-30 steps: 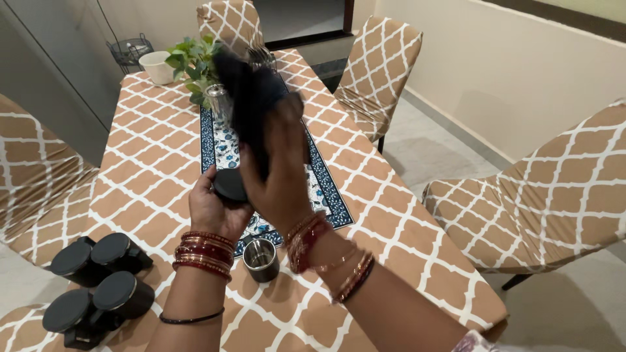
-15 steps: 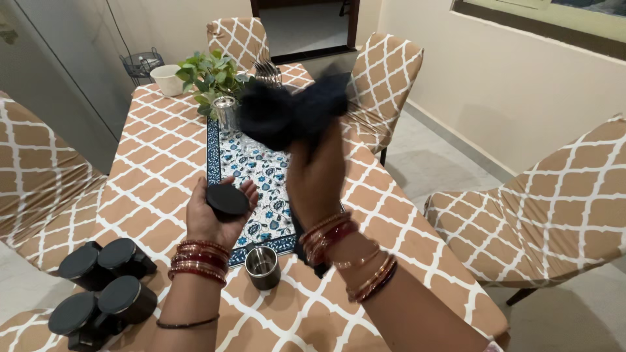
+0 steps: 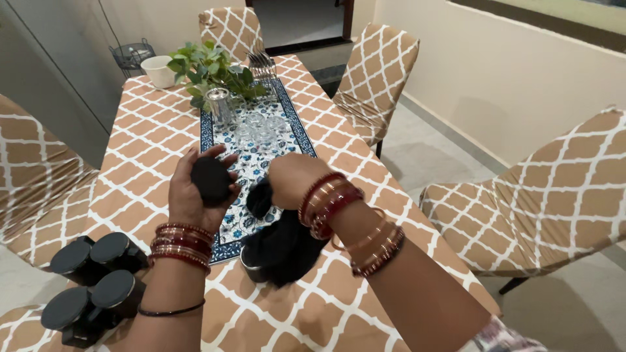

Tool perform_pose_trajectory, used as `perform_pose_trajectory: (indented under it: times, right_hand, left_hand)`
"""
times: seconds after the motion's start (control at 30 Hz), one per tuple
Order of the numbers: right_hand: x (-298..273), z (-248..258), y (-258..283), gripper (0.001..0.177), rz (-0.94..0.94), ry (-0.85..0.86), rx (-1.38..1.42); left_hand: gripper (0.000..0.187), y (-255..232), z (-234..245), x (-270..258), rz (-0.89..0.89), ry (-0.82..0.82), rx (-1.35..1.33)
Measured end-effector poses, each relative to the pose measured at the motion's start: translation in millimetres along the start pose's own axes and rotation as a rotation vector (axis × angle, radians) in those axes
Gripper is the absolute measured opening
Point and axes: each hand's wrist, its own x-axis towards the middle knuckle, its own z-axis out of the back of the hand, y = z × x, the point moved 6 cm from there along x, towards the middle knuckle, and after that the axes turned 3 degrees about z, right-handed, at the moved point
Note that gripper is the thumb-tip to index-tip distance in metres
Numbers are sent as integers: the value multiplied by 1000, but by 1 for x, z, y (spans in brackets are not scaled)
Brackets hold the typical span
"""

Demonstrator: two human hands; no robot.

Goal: The person wipes several black mugs and a metal cup with a black cloth on a dining table. The person handles each item one at a time, wiping the exterior and interior surfaces, then places them back on the table.

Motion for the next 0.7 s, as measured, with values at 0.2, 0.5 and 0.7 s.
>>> perform_pose_trajectory:
  times: [0.2,0.5,0.7]
  right_hand:
    - [16,-22,15,39,66,-314,873]
    - [-24,-51,28,44,319,-910,1067]
    - [-45,-52,36,56,-36,-827,787]
  left_hand:
    - [44,-7,-29,-3,-10,90,53]
    - [59,8,-33,-7,-44,-34,-242]
    - [53,19,-22,-16,-113,-166,-100]
